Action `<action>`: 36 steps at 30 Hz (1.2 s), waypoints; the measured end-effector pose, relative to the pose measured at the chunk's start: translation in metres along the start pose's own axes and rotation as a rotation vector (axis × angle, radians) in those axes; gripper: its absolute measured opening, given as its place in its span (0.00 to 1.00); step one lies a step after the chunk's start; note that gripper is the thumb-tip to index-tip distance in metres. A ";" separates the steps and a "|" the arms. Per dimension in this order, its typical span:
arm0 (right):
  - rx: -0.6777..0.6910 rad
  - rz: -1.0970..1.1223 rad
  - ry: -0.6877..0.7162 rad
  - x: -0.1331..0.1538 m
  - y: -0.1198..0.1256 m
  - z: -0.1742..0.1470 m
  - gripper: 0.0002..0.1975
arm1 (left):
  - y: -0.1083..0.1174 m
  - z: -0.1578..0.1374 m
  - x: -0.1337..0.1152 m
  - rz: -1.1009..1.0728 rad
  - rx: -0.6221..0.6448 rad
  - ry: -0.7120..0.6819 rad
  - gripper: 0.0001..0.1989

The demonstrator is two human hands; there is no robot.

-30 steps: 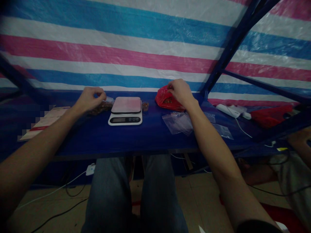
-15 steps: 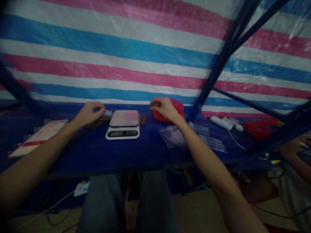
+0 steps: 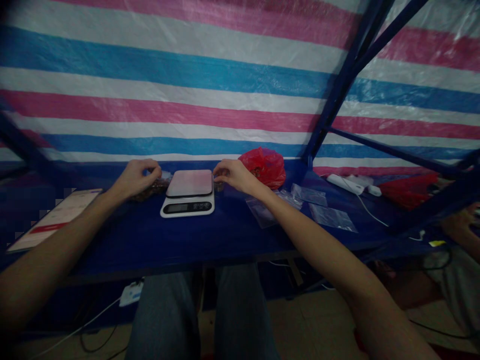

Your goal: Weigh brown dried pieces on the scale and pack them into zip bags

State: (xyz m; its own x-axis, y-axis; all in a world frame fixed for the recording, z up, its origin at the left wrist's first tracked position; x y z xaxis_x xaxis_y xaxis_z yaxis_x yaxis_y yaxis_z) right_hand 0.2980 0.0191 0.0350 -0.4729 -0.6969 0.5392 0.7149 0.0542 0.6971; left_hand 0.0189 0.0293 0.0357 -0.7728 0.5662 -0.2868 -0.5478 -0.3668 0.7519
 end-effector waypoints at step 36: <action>0.166 0.017 0.231 0.055 -0.012 -0.022 0.20 | 0.003 -0.001 -0.011 0.050 -0.006 -0.003 0.16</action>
State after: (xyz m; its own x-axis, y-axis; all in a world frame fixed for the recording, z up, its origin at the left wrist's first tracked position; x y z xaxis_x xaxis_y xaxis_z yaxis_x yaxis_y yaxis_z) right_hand 0.2749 -0.0354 0.0454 -0.3179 -0.8383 0.4429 0.6190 0.1703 0.7667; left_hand 0.0252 0.0214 0.0404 -0.7984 0.5491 -0.2472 -0.5104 -0.3991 0.7617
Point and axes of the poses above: each hand's wrist, its own z-axis towards the middle knuckle, its own y-axis out of the back of the hand, x = y × z, the point moved 6 cm from there along z, towards the middle knuckle, and after that the axes turned 4 degrees about -x, right-handed, at the moved point
